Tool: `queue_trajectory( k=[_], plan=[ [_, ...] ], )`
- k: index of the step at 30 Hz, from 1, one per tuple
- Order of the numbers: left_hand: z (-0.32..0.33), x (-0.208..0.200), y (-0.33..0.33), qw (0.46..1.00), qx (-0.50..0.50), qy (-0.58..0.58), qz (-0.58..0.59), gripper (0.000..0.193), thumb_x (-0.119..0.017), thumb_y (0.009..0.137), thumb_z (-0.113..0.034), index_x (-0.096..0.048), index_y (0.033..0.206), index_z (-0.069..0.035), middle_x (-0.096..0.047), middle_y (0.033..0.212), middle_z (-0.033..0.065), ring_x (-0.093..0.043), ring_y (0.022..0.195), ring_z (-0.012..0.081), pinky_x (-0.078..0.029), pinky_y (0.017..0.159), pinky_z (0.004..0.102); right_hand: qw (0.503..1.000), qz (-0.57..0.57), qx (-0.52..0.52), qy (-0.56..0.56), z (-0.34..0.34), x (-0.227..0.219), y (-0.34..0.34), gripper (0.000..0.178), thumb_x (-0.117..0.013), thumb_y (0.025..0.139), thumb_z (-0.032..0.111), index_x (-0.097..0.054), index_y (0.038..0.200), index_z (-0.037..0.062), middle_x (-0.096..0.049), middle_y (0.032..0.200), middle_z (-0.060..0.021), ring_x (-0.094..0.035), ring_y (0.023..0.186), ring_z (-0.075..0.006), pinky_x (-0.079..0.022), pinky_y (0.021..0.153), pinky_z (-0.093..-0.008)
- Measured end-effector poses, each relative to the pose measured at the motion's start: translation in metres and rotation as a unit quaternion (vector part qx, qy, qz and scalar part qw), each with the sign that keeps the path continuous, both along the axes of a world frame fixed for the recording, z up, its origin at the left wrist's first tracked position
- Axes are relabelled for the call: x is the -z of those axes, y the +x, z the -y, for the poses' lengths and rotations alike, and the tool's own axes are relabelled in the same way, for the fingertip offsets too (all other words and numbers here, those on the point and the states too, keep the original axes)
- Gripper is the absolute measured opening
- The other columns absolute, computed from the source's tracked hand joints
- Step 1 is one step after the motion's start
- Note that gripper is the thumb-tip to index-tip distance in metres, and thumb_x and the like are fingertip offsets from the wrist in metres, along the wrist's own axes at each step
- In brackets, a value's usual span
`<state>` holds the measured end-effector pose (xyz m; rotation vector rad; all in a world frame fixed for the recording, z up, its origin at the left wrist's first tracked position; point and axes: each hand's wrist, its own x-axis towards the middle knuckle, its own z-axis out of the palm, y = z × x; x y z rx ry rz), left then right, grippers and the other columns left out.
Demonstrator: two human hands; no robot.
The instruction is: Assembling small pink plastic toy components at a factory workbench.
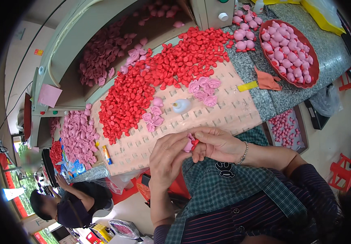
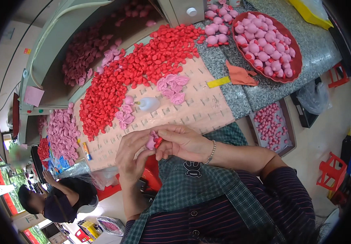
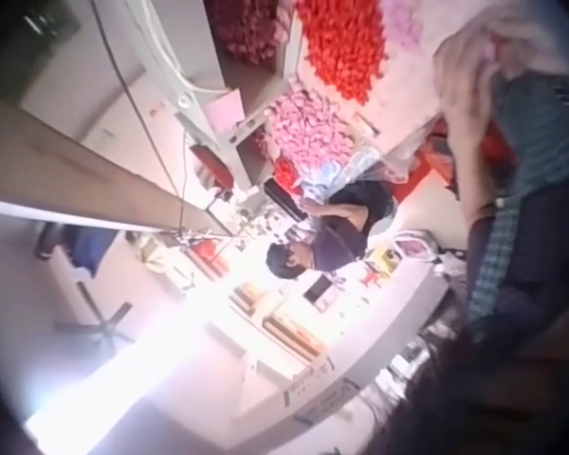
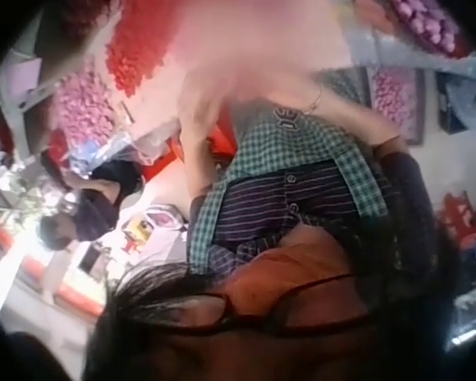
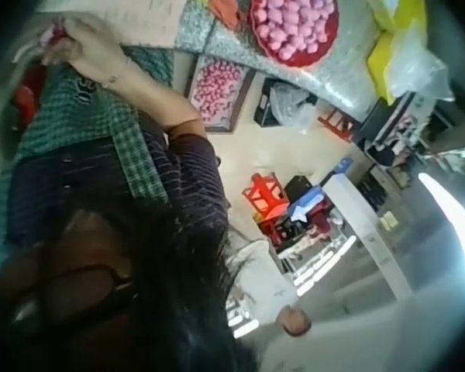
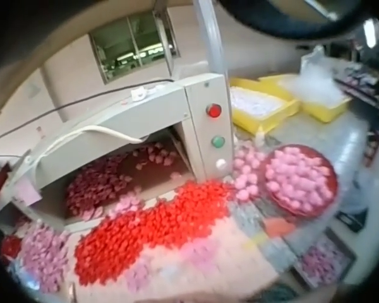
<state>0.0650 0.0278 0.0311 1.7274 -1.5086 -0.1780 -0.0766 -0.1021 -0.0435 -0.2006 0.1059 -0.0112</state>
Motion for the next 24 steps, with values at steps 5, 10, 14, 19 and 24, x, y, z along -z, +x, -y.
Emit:
queue_trajectory(
  k=[5, 10, 14, 19, 24],
  plan=[
    [0.0010, -0.0006, 0.0040, 0.999, 0.023, 0.028, 0.024, 0.043, -0.079, 0.070, -0.002, -0.067, 0.112, -0.001, -0.069, 0.114, 0.0146, -0.065, 0.101, 0.0325, -0.054, 0.084, 0.0383, 1.000, 0.012, 0.002, 0.005, 0.0016, 0.0011, -0.0004, 0.037, -0.046, 0.105, 0.019, -0.050, 0.137, 0.0007, -0.065, 0.113, -0.0133, -0.069, 0.090, -0.0254, -0.054, 0.081, -0.0361],
    [0.0019, 0.0001, 0.0054, 0.999, 0.019, 0.038, 0.021, 0.042, -0.078, 0.070, -0.001, -0.068, 0.111, -0.001, -0.069, 0.115, 0.0143, -0.065, 0.102, 0.0323, -0.054, 0.085, 0.0382, 0.999, 0.039, 0.010, -0.022, 0.0029, 0.0028, -0.0008, 0.038, -0.048, 0.104, 0.014, -0.048, 0.140, 0.0014, -0.065, 0.114, -0.0135, -0.068, 0.094, -0.0256, -0.054, 0.083, -0.0364],
    [0.0027, -0.0027, 0.0063, 0.998, 0.018, 0.049, 0.028, 0.039, -0.078, 0.071, -0.002, -0.070, 0.109, -0.001, -0.069, 0.116, 0.0134, -0.065, 0.102, 0.0310, -0.054, 0.085, 0.0370, 0.998, 0.049, 0.015, -0.042, 0.0023, 0.0057, -0.0015, 0.039, -0.048, 0.103, 0.012, -0.048, 0.141, 0.0016, -0.065, 0.113, -0.0129, -0.068, 0.095, -0.0252, -0.053, 0.082, -0.0346],
    [0.0041, -0.0053, 0.0081, 0.997, 0.026, 0.060, 0.045, 0.039, -0.078, 0.070, -0.002, -0.071, 0.108, -0.002, -0.069, 0.117, 0.0123, -0.065, 0.101, 0.0301, -0.054, 0.084, 0.0363, 0.998, 0.037, 0.012, -0.040, 0.0007, 0.0075, -0.0011, 0.039, -0.048, 0.104, 0.013, -0.048, 0.141, 0.0018, -0.066, 0.111, -0.0120, -0.069, 0.093, -0.0246, -0.052, 0.078, -0.0311],
    [0.0029, -0.0051, 0.0090, 0.996, 0.026, 0.067, 0.056, 0.041, -0.078, 0.069, -0.002, -0.071, 0.109, -0.004, -0.069, 0.118, 0.0112, -0.065, 0.100, 0.0294, -0.054, 0.084, 0.0360, 0.999, 0.031, 0.013, -0.043, -0.0003, 0.0077, -0.0002, 0.039, -0.048, 0.104, 0.013, -0.047, 0.142, 0.0018, -0.066, 0.109, -0.0117, -0.069, 0.092, -0.0243, -0.052, 0.076, -0.0294]
  ],
)
